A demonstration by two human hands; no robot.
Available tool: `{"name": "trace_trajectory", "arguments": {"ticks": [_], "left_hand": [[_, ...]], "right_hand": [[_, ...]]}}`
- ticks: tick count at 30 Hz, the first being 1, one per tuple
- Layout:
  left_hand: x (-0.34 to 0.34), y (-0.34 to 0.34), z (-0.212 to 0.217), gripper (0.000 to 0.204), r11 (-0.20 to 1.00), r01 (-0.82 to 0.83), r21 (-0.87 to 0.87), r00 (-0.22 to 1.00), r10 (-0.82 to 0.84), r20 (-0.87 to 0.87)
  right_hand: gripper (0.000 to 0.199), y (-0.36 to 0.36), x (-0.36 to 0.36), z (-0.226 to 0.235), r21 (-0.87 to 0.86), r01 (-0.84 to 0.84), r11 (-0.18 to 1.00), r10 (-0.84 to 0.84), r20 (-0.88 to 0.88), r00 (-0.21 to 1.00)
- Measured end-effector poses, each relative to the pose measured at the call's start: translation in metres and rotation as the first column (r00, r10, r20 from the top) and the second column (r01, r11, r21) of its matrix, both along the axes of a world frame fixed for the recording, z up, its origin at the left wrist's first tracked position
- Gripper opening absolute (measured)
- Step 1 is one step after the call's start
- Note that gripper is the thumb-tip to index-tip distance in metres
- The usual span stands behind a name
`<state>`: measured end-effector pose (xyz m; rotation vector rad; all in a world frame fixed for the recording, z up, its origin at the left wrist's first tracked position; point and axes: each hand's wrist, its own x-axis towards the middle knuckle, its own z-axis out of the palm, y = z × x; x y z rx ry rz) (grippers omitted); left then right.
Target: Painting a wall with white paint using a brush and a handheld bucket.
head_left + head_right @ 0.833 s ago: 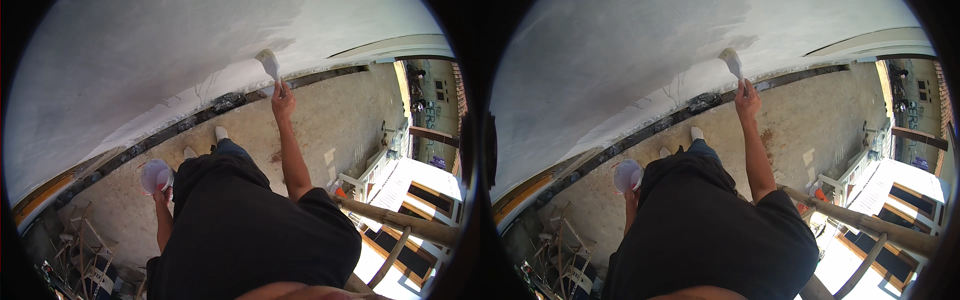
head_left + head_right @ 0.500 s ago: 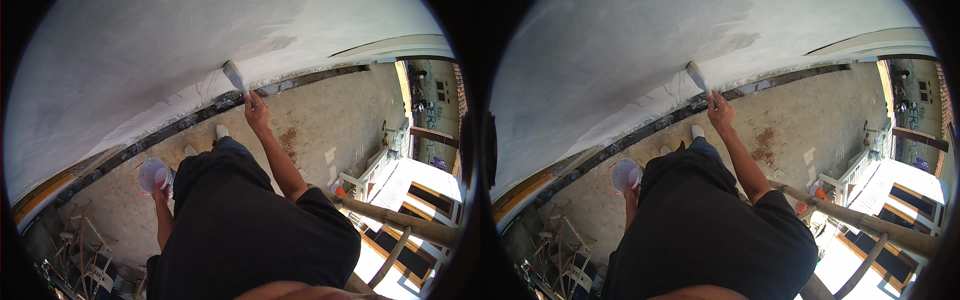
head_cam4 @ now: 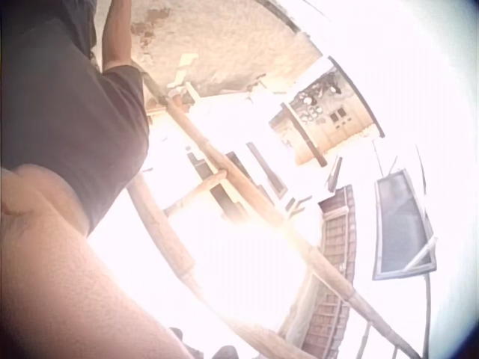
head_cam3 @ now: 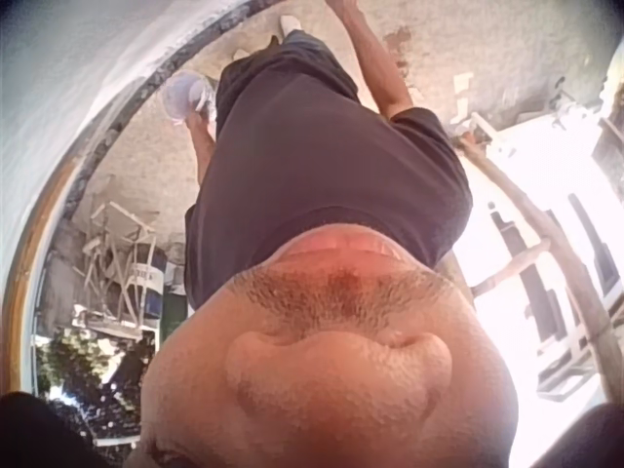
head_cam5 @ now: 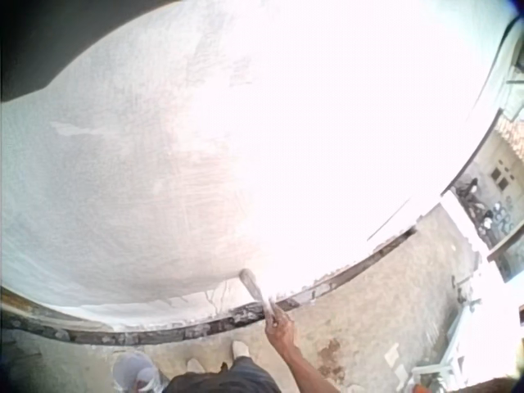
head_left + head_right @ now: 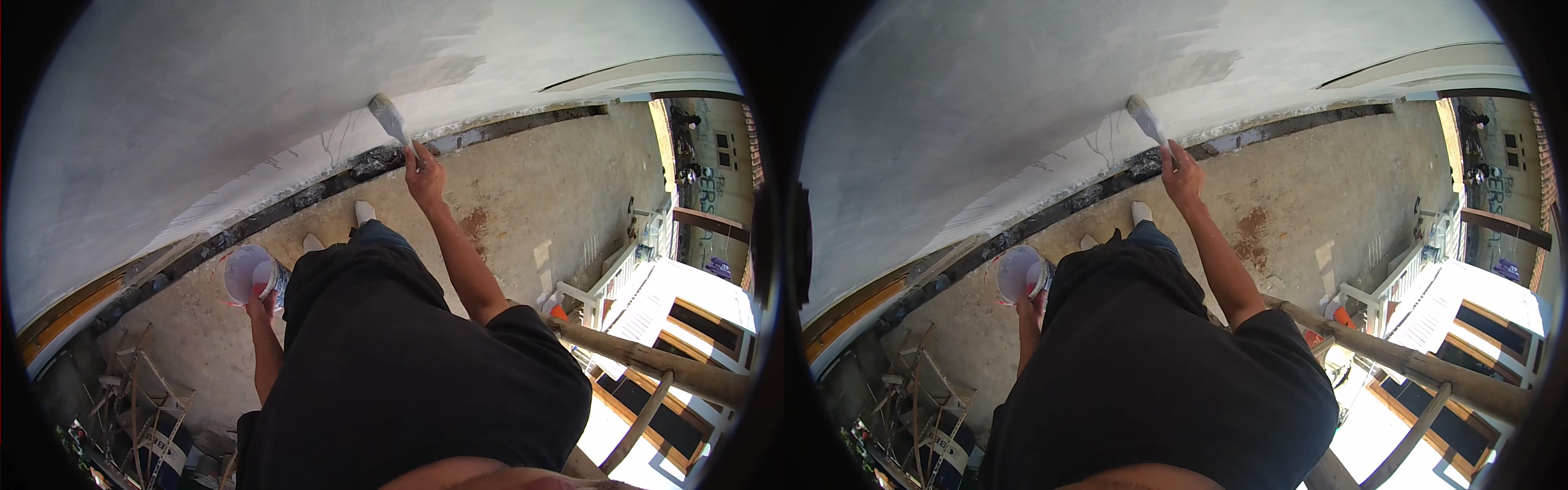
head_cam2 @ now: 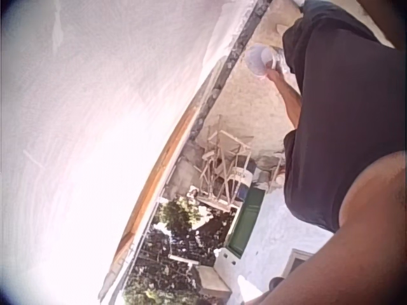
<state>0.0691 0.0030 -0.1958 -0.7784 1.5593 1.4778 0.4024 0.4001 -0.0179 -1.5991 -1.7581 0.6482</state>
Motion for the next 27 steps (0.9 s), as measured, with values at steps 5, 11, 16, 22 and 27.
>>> {"name": "trace_trajectory", "arguments": {"ticks": [5, 11, 16, 22, 27], "left_hand": [[-0.001, 0.023, 0.023, 0.040, 0.999, 0.030, 0.012, 1.000, -0.030, -0.009], [0.003, 0.018, 0.012, 0.050, 0.998, 0.059, -0.027, 0.992, -0.062, -0.106], [0.002, 0.036, 0.014, 0.060, 0.991, 0.080, -0.110, 0.990, -0.092, -0.110], [0.010, 0.040, 0.024, 0.065, 0.989, 0.048, -0.138, 0.989, -0.066, -0.132], [0.014, 0.041, 0.027, 0.066, 0.991, 0.079, -0.113, 0.985, -0.095, -0.147]], "right_hand": [[0.030, 0.055, 0.082, -0.006, 0.131, 0.367, 0.921, -0.372, 0.016, 0.928], [0.033, 0.033, 0.025, 0.009, 0.160, 0.216, 0.963, -0.205, -0.084, 0.975], [0.029, 0.024, 0.039, 0.046, 0.147, -0.032, 0.989, 0.025, 0.045, 0.999], [0.029, 0.062, 0.087, 0.120, 0.285, 0.319, 0.904, -0.331, -0.009, 0.944], [0.030, 0.019, 0.030, 0.137, 0.352, 0.147, 0.924, -0.132, -0.065, 0.989]]}}
